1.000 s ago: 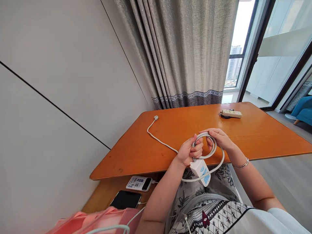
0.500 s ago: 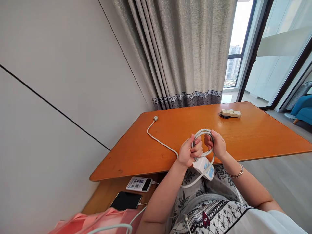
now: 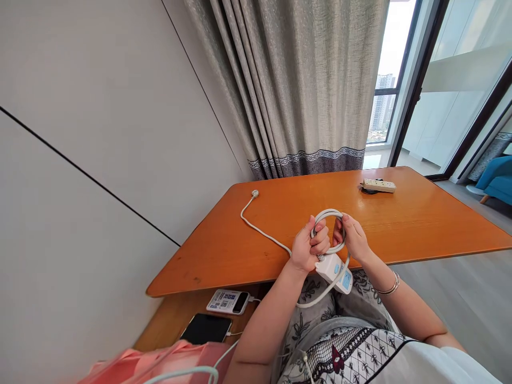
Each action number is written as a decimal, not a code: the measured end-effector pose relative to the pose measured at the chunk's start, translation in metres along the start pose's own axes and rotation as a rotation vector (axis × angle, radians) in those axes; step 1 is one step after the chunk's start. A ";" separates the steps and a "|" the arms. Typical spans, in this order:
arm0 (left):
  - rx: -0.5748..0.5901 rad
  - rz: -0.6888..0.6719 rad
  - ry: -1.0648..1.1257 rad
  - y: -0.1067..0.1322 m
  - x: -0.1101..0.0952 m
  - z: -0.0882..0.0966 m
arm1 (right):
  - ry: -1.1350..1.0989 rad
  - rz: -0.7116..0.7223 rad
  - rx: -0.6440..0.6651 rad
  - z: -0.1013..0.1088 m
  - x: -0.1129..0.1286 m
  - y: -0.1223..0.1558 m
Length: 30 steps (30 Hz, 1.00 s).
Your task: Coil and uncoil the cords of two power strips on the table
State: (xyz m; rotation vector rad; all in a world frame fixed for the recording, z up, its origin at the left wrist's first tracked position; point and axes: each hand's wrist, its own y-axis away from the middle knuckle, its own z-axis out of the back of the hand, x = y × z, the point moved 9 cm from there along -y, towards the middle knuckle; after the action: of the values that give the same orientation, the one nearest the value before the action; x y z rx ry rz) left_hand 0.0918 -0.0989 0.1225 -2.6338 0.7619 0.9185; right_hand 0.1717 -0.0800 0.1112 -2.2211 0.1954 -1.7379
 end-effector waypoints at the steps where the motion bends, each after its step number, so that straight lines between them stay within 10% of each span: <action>1: 0.000 0.000 0.001 0.000 0.001 0.000 | 0.004 0.011 -0.020 0.001 0.000 0.000; 8: -0.045 -0.024 -0.025 0.000 -0.004 0.001 | 0.070 0.049 -0.032 0.000 0.001 0.000; 21: -0.267 -0.487 -0.103 0.009 -0.064 0.005 | 0.845 0.083 0.105 -0.012 0.016 0.039; 30: -0.309 -0.613 -0.200 0.012 -0.062 0.010 | 0.336 -0.125 0.137 -0.024 -0.014 0.045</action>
State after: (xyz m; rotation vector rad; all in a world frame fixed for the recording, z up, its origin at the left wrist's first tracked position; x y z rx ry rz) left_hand 0.0389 -0.0806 0.1529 -2.6987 -0.2540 1.1404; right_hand 0.1483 -0.1216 0.0887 -1.8706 0.0101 -2.1169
